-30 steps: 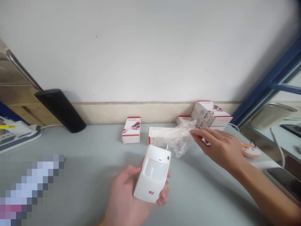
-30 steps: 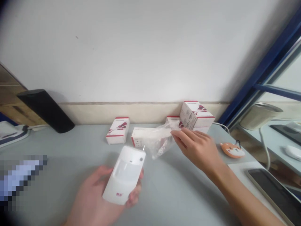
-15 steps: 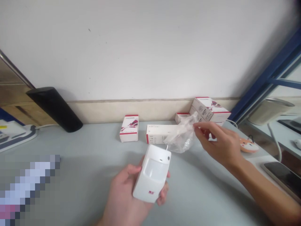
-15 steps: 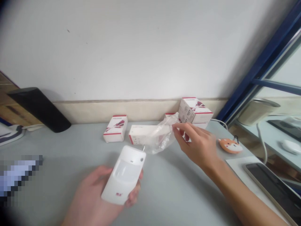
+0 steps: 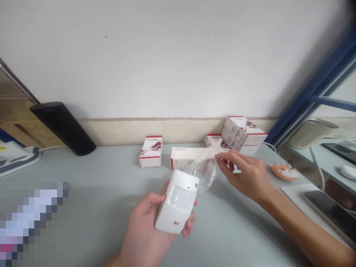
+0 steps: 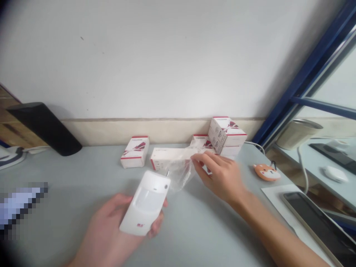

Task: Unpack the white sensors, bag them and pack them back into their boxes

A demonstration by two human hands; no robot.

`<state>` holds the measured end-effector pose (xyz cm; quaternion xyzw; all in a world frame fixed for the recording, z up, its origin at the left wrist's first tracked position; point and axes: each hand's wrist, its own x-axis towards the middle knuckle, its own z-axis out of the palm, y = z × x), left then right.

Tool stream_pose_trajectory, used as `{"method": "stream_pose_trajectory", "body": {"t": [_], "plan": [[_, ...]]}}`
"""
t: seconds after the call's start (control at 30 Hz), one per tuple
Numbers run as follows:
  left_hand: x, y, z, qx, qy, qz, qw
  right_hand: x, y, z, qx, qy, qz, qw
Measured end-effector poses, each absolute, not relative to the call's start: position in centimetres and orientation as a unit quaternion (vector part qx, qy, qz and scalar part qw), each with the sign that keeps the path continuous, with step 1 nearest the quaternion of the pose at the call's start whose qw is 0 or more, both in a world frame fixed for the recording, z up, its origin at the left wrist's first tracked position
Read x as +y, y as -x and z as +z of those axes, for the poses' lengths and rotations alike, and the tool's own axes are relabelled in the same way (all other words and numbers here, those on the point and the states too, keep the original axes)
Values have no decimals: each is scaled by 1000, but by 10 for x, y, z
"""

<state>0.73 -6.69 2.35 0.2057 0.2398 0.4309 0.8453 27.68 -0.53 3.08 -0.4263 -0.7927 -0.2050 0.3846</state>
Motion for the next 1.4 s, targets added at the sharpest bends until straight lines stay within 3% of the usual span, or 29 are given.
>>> {"method": "stream_pose_trajectory", "body": {"t": [0.4,0.63,0.77,1.17,1.4], "plan": [[-64,-8,22,249,-228,401,851,-7,-273,30,-782,432,-185,409],[-66,-6,19,237,-244,392,855,-30,-251,35,-842,358,56,400],[-66,-5,21,227,-251,391,856,-35,-246,32,-829,388,111,389],[-65,-6,21,204,-259,380,864,-35,-238,36,-793,410,150,424],[-66,-5,25,209,-276,373,861,-37,-242,32,-819,413,165,363]]}}
